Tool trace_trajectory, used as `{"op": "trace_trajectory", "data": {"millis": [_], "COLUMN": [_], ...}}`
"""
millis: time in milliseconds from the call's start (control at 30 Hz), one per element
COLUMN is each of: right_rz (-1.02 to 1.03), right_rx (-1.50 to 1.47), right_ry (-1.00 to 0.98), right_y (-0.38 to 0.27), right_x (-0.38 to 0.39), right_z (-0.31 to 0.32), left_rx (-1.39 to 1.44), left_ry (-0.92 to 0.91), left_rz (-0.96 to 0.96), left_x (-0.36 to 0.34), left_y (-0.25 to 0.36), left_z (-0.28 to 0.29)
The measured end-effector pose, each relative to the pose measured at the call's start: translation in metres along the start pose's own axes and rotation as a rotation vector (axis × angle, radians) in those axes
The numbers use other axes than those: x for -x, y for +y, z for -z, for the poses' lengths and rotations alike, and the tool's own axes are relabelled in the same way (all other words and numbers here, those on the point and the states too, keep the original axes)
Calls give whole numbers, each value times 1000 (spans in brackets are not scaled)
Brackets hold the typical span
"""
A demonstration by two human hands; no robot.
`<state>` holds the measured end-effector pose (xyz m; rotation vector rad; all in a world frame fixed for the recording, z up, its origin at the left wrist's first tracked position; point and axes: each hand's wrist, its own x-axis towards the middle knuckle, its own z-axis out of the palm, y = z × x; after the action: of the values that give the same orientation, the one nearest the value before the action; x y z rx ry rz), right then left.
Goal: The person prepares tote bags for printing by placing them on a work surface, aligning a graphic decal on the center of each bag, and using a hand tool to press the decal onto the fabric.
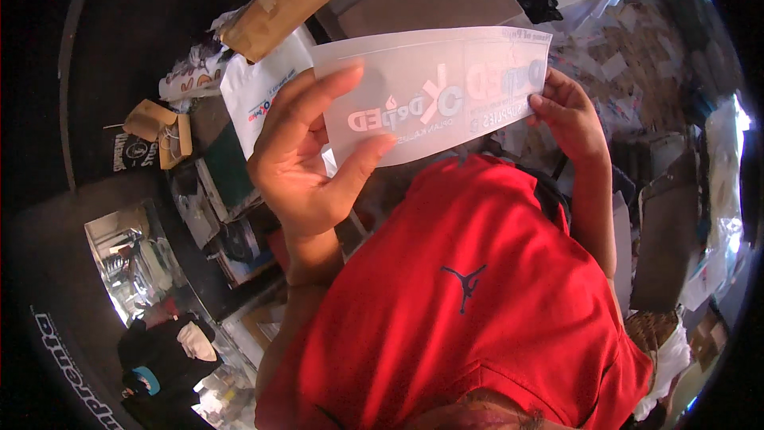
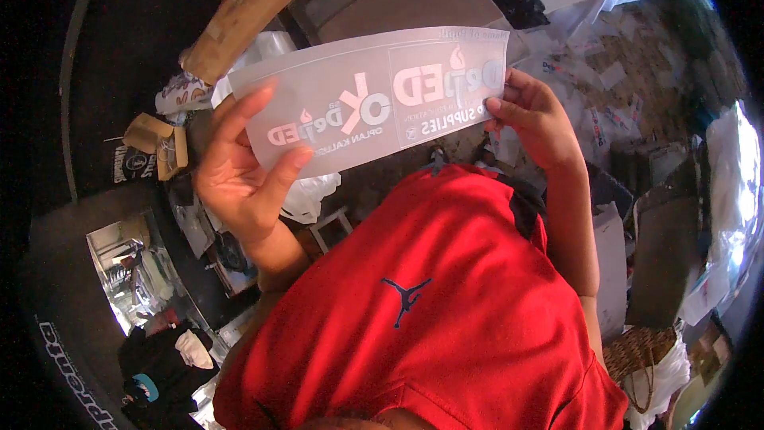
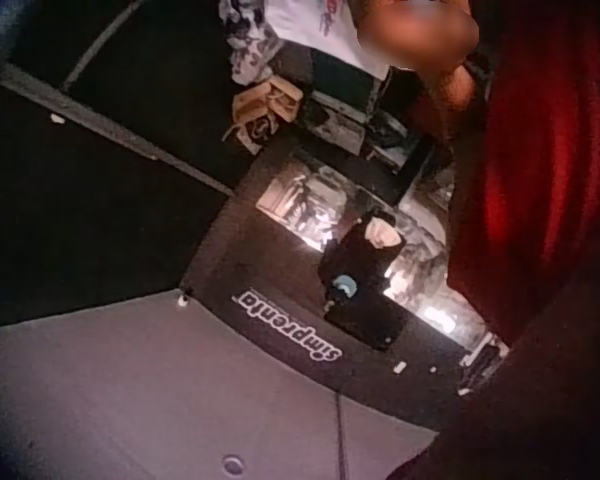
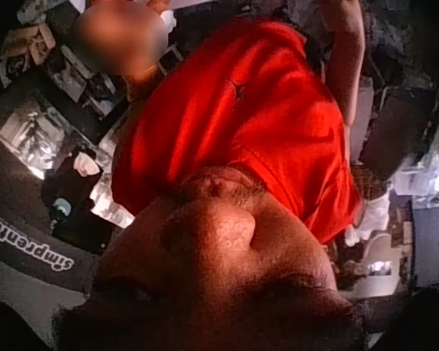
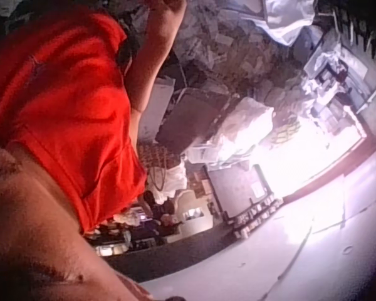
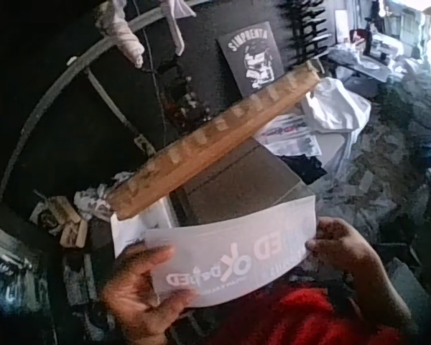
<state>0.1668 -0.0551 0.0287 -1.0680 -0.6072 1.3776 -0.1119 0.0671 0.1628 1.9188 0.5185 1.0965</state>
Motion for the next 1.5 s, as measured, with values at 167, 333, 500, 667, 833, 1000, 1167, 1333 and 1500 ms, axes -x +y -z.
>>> {"op": "trace_trajectory", "data": {"millis": [167, 333, 500, 667, 833, 1000, 1167, 1333, 1500], "right_rz": [10, 7, -21, -30, -27, -27, -24, -57, -38], "right_rx": [53, -21, -143, -168, -221, -208, -118, -135, -82], "right_ry": [-14, -81, -156, -159, -233, -354, -322, -402, -437], "right_y": [-6, -14, -16, -16, -19, -17, -18, -23, -26], "right_x": [5, 9, 12, 14, 15, 17, 18, 18, 21], "right_z": [0, -5, -9, -15, -17, -11, -20, -23, -26], "left_rx": [33, 97, 145, 149, 109, 178, 211, 268, 260], "left_ry": [-10, 18, 68, 80, 92, 31, 35, 103, 123], "left_rz": [-8, 70, 178, 181, 169, 173, 121, 146, 165], "left_x": [0, 6, 10, 12, 14, 21, 27, 28, 32], "left_y": [-4, -6, -9, -10, -14, -18, -19, -18, -20], "left_z": [6, 16, 30, 37, 39, 57, 65, 68, 71]}}
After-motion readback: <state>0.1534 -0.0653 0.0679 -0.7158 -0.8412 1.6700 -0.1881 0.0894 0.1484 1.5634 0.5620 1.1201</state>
